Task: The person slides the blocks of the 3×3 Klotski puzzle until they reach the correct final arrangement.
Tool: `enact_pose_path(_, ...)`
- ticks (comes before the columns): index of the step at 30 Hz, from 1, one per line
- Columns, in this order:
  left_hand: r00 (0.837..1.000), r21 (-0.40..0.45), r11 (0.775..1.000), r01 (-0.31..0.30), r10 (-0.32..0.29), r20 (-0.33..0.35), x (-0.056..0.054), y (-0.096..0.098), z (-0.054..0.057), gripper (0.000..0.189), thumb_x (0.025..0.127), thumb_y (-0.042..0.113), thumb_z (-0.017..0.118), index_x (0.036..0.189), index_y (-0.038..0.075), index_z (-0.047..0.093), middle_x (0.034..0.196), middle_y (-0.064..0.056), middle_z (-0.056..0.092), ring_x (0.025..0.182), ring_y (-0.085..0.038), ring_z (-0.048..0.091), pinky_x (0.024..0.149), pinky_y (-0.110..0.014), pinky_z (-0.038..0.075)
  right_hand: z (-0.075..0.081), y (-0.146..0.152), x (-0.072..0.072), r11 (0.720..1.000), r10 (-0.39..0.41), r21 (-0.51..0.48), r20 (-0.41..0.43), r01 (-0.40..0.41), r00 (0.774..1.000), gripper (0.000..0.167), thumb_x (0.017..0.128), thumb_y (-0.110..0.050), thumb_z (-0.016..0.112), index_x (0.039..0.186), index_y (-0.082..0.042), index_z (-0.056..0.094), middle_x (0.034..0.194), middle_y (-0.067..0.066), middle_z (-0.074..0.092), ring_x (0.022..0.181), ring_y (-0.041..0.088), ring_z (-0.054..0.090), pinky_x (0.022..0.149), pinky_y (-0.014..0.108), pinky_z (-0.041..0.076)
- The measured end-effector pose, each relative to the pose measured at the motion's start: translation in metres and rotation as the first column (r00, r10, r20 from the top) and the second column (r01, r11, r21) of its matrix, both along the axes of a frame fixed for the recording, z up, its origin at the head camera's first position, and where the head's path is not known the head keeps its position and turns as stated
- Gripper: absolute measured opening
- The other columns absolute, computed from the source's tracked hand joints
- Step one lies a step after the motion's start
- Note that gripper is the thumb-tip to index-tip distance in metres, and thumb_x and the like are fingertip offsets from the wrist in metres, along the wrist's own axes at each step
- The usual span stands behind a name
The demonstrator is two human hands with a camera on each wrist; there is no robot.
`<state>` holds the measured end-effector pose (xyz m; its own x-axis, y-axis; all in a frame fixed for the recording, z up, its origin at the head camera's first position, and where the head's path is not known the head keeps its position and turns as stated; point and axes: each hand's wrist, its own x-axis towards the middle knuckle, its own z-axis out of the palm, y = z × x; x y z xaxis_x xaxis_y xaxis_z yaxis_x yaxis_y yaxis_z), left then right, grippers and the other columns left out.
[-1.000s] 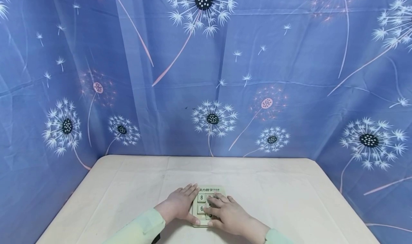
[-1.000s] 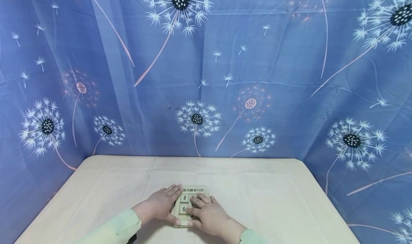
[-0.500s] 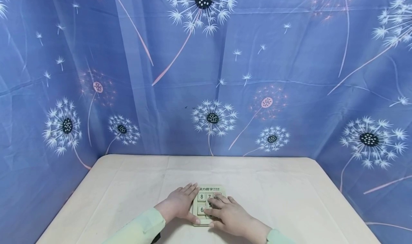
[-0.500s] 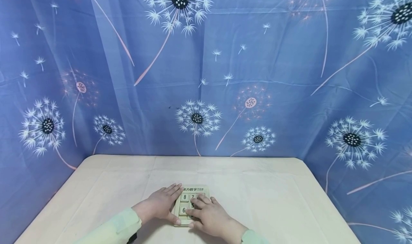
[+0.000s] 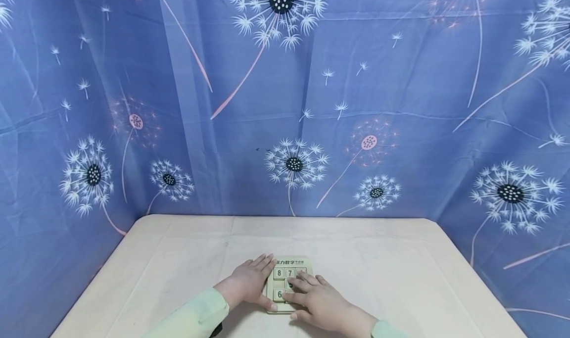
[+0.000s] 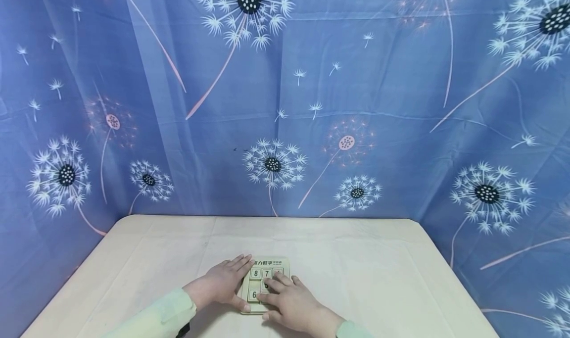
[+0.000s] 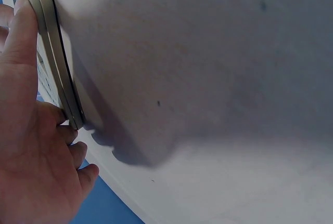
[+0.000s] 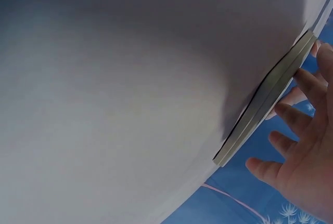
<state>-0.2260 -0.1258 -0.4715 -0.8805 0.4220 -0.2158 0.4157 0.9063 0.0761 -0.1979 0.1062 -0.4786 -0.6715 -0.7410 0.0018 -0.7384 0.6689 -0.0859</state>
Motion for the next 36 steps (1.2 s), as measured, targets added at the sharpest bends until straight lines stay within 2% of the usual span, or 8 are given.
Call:
enact_pose_path(17,1.000,-0.004,1.000,-0.005,0.005,0.002,-0.0003,0.0000,0.0002,0.117,0.069,0.075,0.077,0.158,0.009,0.039,0.167,-0.008,0.037,0.157,-0.026,0.033,0.126,-0.045,0.038,-0.0006,-0.0010,-0.0001,1.000,-0.004,0.000,0.052,0.004,0.999,0.052,0.096,-0.061,0.057,0.142,-0.037,0.061,0.157,0.001,0.053,0.148,0.032,0.047,0.107,0.066,0.051)
enact_pose_path(36,1.000,-0.014,1.000,-0.019,0.020,0.010,-0.0019,0.0010,-0.0009,0.117,0.068,0.076,0.076,0.158,0.010,0.039,0.168,-0.007,0.036,0.157,-0.026,0.033,0.127,-0.046,0.037,-0.0002,0.0010,0.0018,1.000,0.018,0.005,0.016,-0.018,1.000,0.049,0.097,-0.059,0.057,0.141,-0.038,0.061,0.156,0.001,0.054,0.147,0.033,0.048,0.105,0.065,0.053)
